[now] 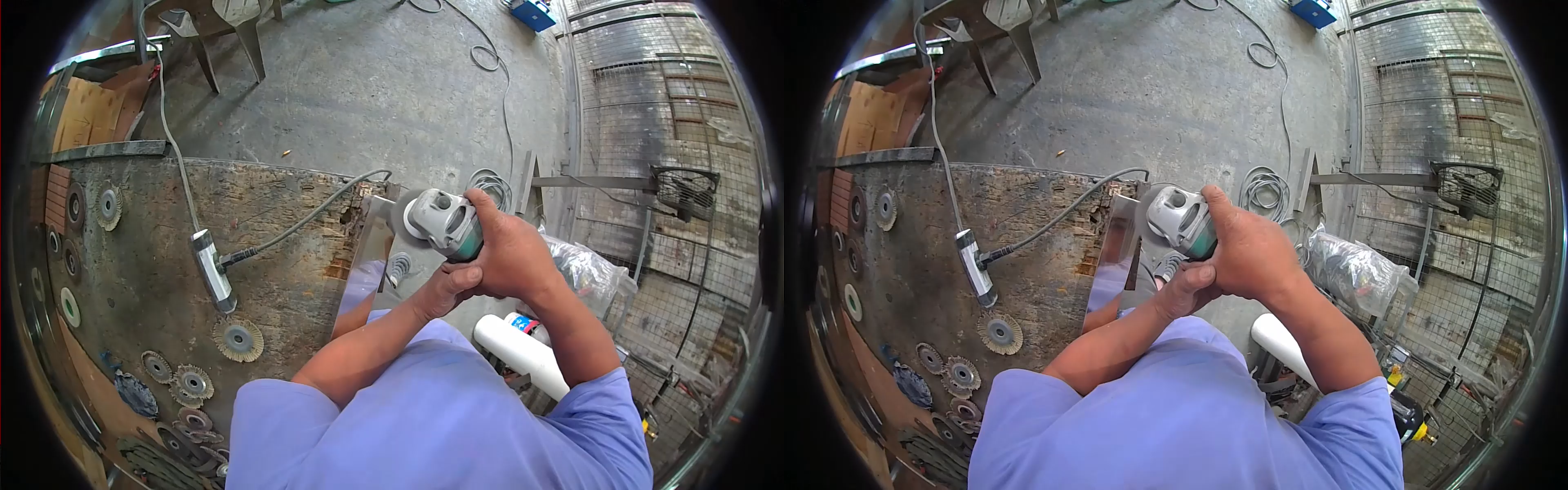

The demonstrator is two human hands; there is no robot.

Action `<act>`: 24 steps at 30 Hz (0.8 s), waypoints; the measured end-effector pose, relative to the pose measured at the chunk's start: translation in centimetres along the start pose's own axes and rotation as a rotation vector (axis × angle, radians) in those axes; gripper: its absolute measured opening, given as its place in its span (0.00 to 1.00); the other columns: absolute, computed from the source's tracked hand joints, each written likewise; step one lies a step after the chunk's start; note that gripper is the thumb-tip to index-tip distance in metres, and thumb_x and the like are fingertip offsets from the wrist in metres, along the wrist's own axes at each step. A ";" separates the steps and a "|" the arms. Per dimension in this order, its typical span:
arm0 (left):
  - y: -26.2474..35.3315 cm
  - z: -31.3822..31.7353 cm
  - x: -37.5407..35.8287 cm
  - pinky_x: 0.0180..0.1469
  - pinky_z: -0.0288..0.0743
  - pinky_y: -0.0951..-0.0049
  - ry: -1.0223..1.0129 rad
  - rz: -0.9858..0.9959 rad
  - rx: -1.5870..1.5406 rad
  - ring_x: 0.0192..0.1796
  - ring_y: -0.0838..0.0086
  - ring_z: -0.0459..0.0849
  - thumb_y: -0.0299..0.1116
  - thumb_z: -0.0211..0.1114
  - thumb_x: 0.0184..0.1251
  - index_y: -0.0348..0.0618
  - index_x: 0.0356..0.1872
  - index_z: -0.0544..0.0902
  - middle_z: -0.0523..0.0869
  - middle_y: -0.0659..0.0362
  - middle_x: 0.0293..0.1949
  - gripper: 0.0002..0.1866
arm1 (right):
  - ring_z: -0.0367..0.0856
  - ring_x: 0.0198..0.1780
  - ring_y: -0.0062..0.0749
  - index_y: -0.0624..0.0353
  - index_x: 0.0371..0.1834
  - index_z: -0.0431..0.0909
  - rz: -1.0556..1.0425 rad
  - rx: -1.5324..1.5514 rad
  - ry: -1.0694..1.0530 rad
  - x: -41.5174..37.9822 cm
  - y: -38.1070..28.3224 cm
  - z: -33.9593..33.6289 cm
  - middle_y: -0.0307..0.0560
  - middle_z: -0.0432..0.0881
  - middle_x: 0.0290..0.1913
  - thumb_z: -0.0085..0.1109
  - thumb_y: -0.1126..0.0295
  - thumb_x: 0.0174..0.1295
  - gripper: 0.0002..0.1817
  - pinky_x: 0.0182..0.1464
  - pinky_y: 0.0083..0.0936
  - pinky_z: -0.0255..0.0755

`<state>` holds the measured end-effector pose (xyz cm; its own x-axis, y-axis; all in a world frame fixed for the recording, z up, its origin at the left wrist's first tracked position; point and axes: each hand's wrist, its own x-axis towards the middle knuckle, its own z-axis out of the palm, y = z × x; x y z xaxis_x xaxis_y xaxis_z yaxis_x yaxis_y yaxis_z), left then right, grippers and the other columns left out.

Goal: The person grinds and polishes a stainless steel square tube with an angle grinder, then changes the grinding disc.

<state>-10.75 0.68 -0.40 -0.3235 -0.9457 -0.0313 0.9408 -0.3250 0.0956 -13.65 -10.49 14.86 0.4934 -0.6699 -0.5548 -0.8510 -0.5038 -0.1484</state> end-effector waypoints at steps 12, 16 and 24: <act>2.0 1.3 -0.4 0.71 0.71 0.57 0.026 0.143 -0.047 0.68 0.63 0.78 0.55 0.71 0.59 0.40 0.73 0.69 0.78 0.52 0.66 0.45 | 0.87 0.49 0.60 0.59 0.71 0.66 -0.042 -0.063 -0.044 1.4 -3.1 -1.6 0.63 0.87 0.46 0.76 0.57 0.42 0.49 0.50 0.47 0.80; 0.9 0.6 -0.1 0.66 0.76 0.58 -0.038 0.019 -0.012 0.62 0.62 0.83 0.57 0.71 0.59 0.38 0.72 0.69 0.80 0.50 0.62 0.46 | 0.87 0.49 0.60 0.58 0.71 0.66 0.066 -0.066 -0.080 0.7 -2.5 -1.6 0.64 0.87 0.45 0.79 0.55 0.39 0.51 0.50 0.47 0.80; 2.9 1.4 0.1 0.65 0.77 0.58 0.023 0.255 -0.016 0.61 0.60 0.84 0.59 0.70 0.59 0.35 0.70 0.72 0.82 0.49 0.61 0.45 | 0.86 0.52 0.59 0.59 0.71 0.66 -0.043 -0.087 -0.089 2.3 -4.4 -2.8 0.62 0.87 0.48 0.73 0.61 0.45 0.45 0.52 0.47 0.80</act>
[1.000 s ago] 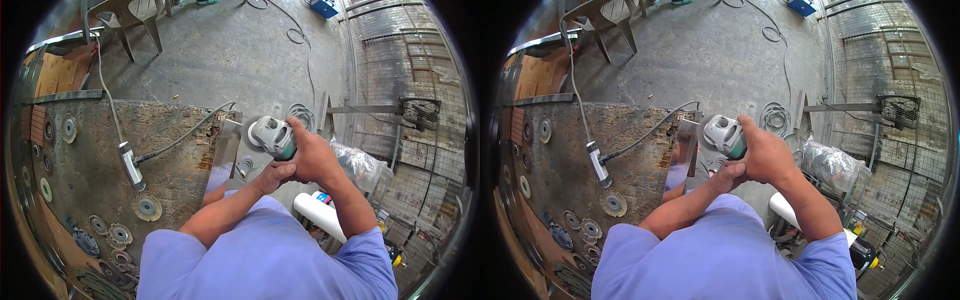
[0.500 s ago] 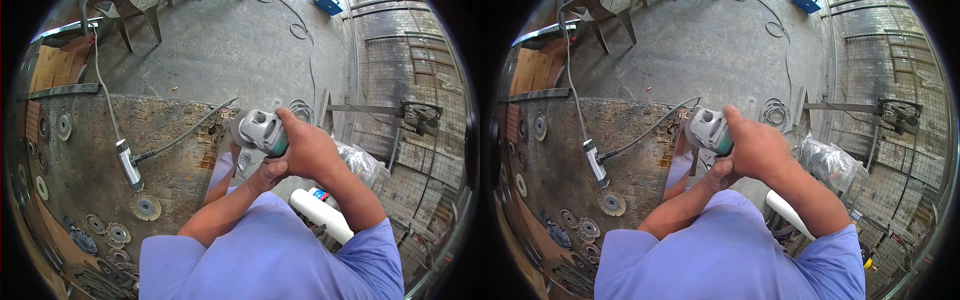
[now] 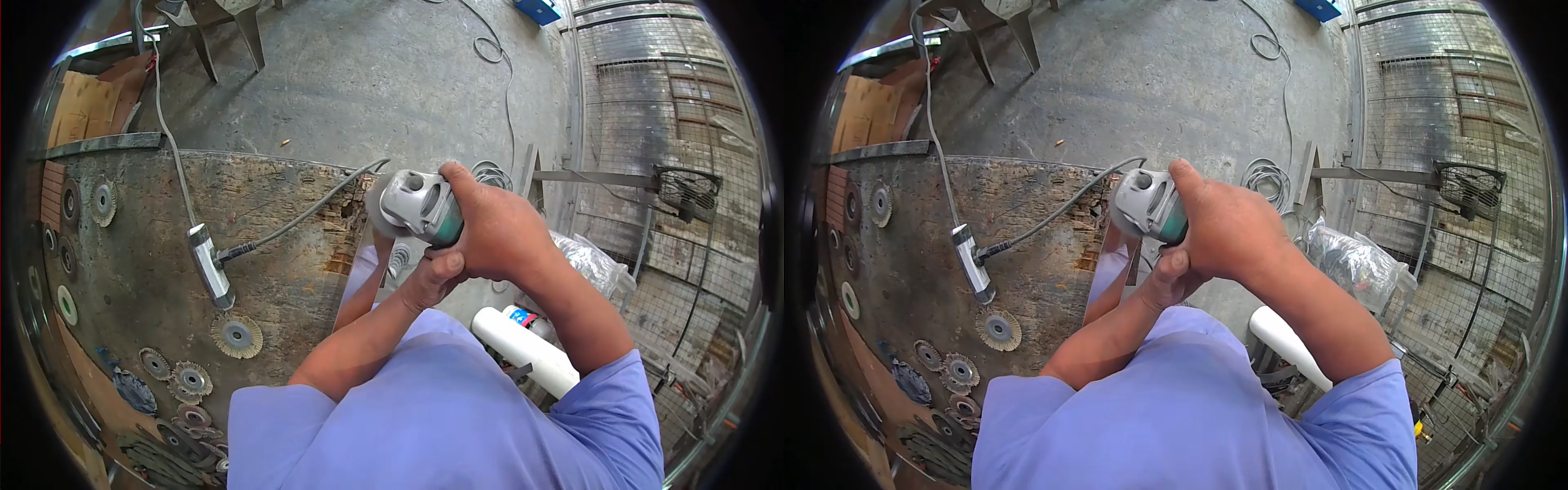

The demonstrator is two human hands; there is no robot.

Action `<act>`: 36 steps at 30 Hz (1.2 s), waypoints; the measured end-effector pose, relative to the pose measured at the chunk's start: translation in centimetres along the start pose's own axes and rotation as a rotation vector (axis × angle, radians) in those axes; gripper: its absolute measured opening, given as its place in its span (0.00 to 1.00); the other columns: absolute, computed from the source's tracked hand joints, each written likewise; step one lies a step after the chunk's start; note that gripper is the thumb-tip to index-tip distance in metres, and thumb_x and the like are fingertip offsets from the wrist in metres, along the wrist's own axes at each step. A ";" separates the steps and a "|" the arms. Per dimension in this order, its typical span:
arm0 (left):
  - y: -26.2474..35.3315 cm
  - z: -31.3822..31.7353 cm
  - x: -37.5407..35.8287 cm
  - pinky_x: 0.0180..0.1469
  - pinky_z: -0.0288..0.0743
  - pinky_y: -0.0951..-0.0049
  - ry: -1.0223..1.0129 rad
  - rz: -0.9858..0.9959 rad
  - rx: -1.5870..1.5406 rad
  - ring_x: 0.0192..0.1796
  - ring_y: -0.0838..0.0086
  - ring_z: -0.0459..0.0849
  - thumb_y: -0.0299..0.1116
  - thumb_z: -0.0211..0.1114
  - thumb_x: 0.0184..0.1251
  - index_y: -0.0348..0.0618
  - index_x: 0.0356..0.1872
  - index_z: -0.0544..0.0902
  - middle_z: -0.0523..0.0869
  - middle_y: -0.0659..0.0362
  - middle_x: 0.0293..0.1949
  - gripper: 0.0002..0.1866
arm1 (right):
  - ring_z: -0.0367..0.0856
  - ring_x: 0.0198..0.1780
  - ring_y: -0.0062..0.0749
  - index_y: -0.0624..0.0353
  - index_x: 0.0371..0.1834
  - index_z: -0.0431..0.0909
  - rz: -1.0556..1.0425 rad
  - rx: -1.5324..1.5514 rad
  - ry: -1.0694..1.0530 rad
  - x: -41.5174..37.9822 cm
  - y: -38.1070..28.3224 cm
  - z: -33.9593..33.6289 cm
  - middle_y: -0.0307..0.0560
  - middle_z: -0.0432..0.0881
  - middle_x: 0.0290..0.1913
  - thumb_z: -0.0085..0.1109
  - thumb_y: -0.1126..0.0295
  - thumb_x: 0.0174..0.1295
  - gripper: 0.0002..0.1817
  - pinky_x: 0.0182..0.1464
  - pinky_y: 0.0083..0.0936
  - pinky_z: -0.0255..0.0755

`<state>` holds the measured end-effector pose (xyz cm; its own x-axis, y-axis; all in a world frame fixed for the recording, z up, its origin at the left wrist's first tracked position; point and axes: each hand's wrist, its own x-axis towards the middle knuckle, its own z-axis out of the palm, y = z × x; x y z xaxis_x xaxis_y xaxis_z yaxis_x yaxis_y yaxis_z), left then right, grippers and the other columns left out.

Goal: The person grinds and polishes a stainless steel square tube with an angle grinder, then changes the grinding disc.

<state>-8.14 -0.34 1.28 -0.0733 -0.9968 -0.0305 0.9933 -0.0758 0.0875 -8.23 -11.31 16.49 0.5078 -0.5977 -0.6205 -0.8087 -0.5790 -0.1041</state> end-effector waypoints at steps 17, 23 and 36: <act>-1.7 -0.8 -0.7 0.68 0.75 0.58 -0.102 -0.226 0.017 0.66 0.60 0.80 0.61 0.69 0.59 0.37 0.73 0.69 0.78 0.50 0.65 0.48 | 0.86 0.51 0.62 0.59 0.72 0.66 0.103 -0.016 -0.021 -1.1 0.9 1.0 0.66 0.86 0.47 0.79 0.55 0.40 0.51 0.53 0.48 0.79; -0.6 0.1 -0.7 0.66 0.76 0.59 -0.031 -0.079 0.007 0.65 0.61 0.81 0.63 0.69 0.57 0.37 0.72 0.70 0.79 0.50 0.64 0.49 | 0.87 0.50 0.61 0.59 0.71 0.66 -0.003 -0.046 0.004 -0.4 0.0 0.6 0.64 0.87 0.46 0.77 0.57 0.42 0.49 0.51 0.48 0.80; 0.2 -0.5 -0.7 0.69 0.74 0.58 -0.101 -0.072 -0.018 0.68 0.60 0.78 0.62 0.70 0.57 0.39 0.78 0.61 0.75 0.49 0.69 0.54 | 0.87 0.49 0.59 0.59 0.70 0.65 -0.018 -0.107 -0.009 -0.3 -1.4 -0.1 0.61 0.87 0.46 0.72 0.63 0.48 0.43 0.50 0.48 0.81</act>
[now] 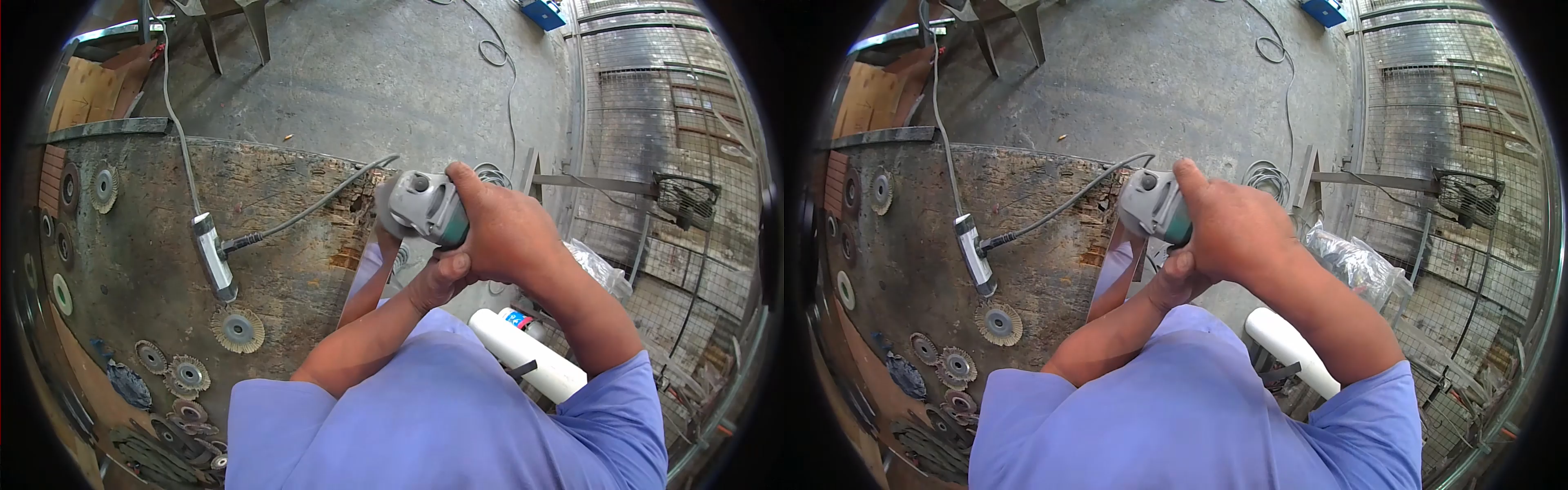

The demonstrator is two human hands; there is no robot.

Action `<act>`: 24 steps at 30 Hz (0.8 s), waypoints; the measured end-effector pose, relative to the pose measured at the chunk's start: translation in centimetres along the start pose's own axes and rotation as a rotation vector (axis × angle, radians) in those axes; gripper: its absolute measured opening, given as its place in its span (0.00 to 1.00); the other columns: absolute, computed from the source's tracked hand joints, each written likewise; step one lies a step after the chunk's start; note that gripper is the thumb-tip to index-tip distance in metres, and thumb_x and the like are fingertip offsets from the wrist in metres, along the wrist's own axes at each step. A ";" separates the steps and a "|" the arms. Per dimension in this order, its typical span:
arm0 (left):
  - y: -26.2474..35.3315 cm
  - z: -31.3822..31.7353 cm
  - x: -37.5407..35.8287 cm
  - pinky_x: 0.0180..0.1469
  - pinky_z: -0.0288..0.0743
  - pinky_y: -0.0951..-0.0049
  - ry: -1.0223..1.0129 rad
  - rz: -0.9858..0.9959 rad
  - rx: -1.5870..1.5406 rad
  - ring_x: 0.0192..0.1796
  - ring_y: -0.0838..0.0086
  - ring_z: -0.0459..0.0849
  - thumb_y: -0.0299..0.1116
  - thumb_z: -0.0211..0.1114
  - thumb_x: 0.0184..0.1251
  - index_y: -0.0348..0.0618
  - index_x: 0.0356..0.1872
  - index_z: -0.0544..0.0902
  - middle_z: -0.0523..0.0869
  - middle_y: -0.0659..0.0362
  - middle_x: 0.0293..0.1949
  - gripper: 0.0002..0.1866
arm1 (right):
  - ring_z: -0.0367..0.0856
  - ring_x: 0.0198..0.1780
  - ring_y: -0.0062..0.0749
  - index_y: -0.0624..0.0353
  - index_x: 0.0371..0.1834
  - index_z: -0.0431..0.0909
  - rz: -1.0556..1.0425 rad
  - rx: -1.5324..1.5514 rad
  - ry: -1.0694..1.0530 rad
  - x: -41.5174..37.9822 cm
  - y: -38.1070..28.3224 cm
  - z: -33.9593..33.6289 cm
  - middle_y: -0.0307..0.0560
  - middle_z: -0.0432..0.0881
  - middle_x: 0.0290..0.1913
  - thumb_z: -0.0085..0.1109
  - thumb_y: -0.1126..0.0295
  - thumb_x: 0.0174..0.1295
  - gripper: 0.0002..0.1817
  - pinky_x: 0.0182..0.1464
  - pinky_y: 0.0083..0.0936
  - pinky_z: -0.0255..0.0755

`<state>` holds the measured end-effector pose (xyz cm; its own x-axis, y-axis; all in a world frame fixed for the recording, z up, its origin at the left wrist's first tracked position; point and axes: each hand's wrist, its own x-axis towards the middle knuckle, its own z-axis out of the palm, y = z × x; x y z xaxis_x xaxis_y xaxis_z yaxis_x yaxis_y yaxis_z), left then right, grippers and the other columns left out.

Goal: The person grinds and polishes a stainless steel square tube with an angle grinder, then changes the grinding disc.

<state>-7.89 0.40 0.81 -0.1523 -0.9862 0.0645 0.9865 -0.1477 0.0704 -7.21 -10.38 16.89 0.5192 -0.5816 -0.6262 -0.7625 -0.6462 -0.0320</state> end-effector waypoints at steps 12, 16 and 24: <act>-0.8 -0.2 -0.3 0.72 0.71 0.55 0.007 -0.033 0.022 0.72 0.61 0.74 0.66 0.70 0.56 0.40 0.78 0.60 0.73 0.51 0.70 0.55 | 0.87 0.50 0.57 0.59 0.68 0.66 -0.021 -0.017 -0.021 -0.2 0.6 0.3 0.60 0.87 0.46 0.73 0.65 0.48 0.41 0.50 0.48 0.81; -1.4 0.5 -0.1 0.72 0.71 0.56 -0.049 -0.159 0.030 0.71 0.61 0.76 0.68 0.69 0.55 0.42 0.78 0.61 0.73 0.51 0.70 0.56 | 0.87 0.50 0.56 0.58 0.68 0.66 0.099 -0.042 -0.099 -1.2 0.6 -0.3 0.59 0.87 0.46 0.72 0.66 0.50 0.40 0.49 0.48 0.81; 0.1 0.2 0.0 0.75 0.65 0.52 -0.070 -0.107 0.042 0.76 0.61 0.69 0.71 0.70 0.53 0.47 0.79 0.57 0.68 0.54 0.74 0.59 | 0.88 0.49 0.57 0.59 0.68 0.66 0.027 -0.030 -0.064 -0.4 0.0 -0.7 0.59 0.88 0.43 0.74 0.64 0.49 0.41 0.49 0.47 0.81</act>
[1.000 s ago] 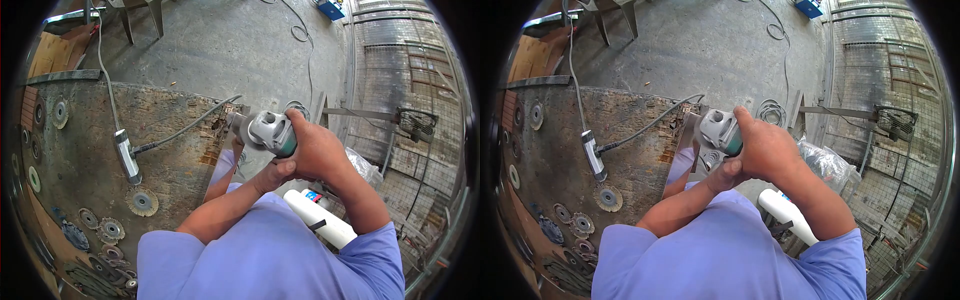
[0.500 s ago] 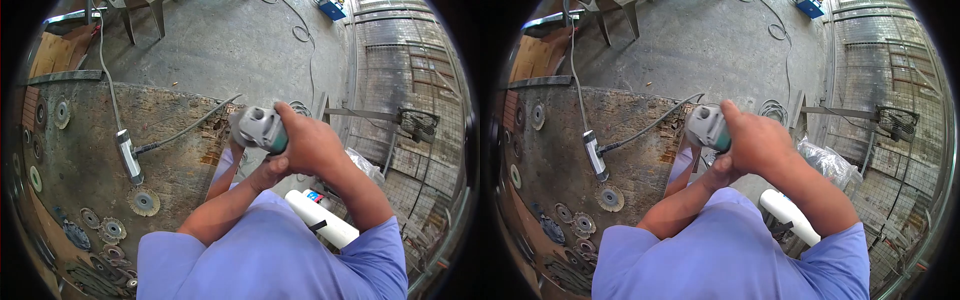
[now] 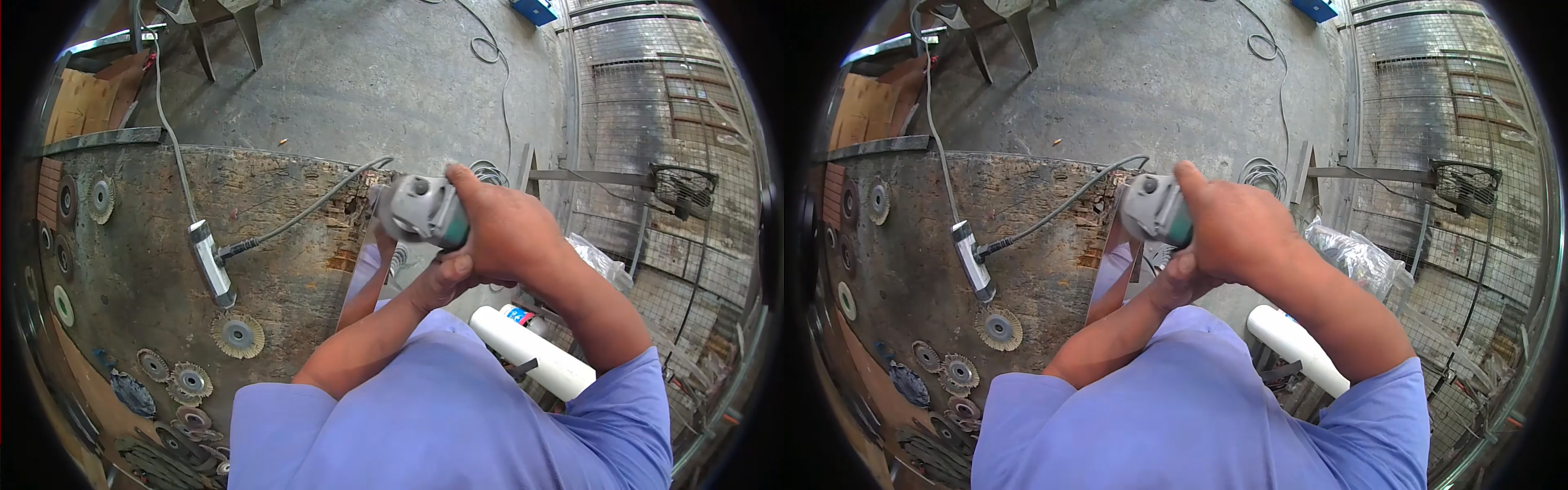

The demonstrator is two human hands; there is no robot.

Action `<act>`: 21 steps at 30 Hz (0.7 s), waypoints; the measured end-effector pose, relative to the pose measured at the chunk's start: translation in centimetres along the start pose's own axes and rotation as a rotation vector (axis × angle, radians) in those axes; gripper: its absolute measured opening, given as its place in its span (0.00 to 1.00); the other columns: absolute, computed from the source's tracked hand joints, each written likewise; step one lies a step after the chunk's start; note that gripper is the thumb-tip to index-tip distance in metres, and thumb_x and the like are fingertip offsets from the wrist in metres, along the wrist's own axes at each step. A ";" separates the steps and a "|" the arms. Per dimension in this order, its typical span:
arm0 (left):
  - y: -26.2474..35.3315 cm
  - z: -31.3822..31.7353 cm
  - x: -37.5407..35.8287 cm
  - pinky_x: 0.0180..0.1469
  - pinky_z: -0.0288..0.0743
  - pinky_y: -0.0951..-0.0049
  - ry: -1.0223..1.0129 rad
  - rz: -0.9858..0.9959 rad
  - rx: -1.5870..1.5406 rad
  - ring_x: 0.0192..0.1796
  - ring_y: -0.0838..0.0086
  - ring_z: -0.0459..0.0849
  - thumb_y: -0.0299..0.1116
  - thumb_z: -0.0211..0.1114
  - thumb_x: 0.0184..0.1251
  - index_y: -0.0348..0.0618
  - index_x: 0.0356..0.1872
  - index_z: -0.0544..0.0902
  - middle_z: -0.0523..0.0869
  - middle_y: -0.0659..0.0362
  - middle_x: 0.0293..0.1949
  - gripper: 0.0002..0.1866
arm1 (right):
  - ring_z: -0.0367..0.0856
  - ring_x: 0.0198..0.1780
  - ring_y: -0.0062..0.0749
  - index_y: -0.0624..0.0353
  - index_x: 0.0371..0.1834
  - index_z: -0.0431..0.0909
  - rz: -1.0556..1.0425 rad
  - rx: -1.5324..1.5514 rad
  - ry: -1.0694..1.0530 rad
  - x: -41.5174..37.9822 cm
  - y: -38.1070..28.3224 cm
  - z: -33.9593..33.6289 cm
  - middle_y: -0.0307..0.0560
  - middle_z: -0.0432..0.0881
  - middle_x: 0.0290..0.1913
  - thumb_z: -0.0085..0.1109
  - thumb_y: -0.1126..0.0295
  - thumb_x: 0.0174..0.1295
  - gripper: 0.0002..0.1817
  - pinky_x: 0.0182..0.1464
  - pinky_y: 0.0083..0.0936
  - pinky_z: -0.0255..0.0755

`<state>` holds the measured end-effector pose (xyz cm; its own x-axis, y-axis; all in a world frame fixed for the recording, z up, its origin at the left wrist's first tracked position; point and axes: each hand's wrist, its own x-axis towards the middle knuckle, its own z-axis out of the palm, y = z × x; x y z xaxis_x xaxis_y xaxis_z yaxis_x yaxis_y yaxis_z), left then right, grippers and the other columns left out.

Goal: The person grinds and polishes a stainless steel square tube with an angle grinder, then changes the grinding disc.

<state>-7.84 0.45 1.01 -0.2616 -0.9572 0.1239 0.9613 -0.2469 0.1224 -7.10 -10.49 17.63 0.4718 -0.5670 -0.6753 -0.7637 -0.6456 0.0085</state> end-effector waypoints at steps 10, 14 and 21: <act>0.1 -0.2 0.3 0.74 0.66 0.45 -0.054 0.020 0.013 0.76 0.59 0.68 0.73 0.68 0.55 0.49 0.80 0.55 0.67 0.54 0.74 0.59 | 0.88 0.49 0.57 0.61 0.68 0.66 -0.040 -0.045 0.060 0.4 -0.4 0.3 0.60 0.88 0.45 0.70 0.65 0.52 0.38 0.49 0.47 0.82; -0.4 0.1 0.9 0.75 0.65 0.45 -0.111 -0.047 -0.015 0.77 0.59 0.68 0.74 0.67 0.55 0.50 0.80 0.55 0.67 0.54 0.75 0.58 | 0.88 0.49 0.57 0.59 0.67 0.67 0.026 -0.061 0.030 -0.4 -0.3 -0.4 0.60 0.87 0.44 0.68 0.66 0.54 0.35 0.49 0.47 0.82; 0.8 0.3 0.4 0.70 0.74 0.52 0.005 0.061 -0.033 0.68 0.59 0.78 0.72 0.72 0.48 0.43 0.77 0.63 0.76 0.50 0.68 0.60 | 0.86 0.49 0.62 0.61 0.67 0.67 0.000 -0.022 0.046 0.5 -0.9 0.0 0.65 0.86 0.44 0.74 0.63 0.43 0.43 0.51 0.50 0.79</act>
<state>-7.22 -0.10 1.43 -0.2020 -0.9714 0.1249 0.9778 -0.1928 0.0819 -6.20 -10.17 17.25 0.4917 -0.5901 -0.6403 -0.7543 -0.6561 0.0254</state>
